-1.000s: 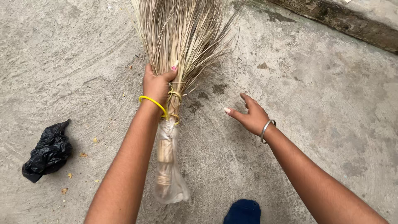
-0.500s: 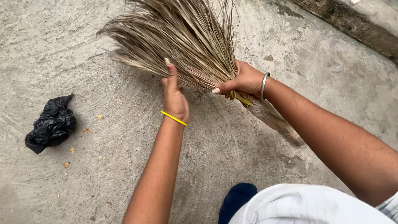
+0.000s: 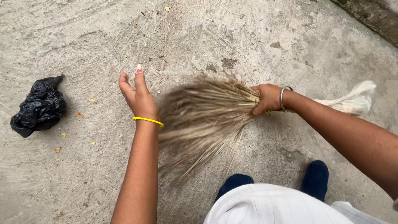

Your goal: The person sweeps debris from a concrete floor into an orange dustpan using a short handheld broom.

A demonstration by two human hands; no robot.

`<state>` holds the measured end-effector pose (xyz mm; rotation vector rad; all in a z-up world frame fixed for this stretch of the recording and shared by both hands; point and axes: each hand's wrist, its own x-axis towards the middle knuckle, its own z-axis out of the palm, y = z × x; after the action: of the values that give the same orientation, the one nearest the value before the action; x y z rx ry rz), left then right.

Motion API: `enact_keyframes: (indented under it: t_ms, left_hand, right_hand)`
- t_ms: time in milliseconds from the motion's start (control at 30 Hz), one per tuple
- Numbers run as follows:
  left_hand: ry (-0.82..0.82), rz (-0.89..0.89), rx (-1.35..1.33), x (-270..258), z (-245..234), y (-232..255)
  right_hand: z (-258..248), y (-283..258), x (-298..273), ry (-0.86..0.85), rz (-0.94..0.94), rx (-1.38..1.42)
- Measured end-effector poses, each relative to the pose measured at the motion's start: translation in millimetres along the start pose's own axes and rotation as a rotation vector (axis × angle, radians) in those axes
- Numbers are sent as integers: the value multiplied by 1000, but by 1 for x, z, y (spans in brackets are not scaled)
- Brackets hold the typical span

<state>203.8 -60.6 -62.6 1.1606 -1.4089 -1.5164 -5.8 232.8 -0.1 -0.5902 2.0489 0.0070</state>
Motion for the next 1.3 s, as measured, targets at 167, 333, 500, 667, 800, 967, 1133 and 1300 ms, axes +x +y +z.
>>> enact_keyframes:
  t_ms: [167,333,500,667,800,967,1133,1300]
  left_hand:
    - [-67,99,52,-16,1,34]
    - [-171,99,466,-43,-15,72]
    - [-500,-397,142,-61,21,61]
    - [-402,-570,-538,-61,47,29]
    - [-187,-369,-574,-67,63,12]
    - [-141,-385,-579,-76,72,29]
    - [-102,-203,-36,-61,48,61]
    - [160,401,392,-54,-6,87]
  right_hand:
    - [-53,-44,14,508,-31,283]
    - [-84,-48,18,394,-361,769]
    - [-66,-42,45,128,-384,853]
    - [-11,-61,27,-94,-503,523]
    - [0,-105,6,476,-480,-185]
    - [17,-127,-17,660,-391,-163]
    - [-17,-111,25,379,-456,-18]
    - [-46,-85,36,-613,-320,620]
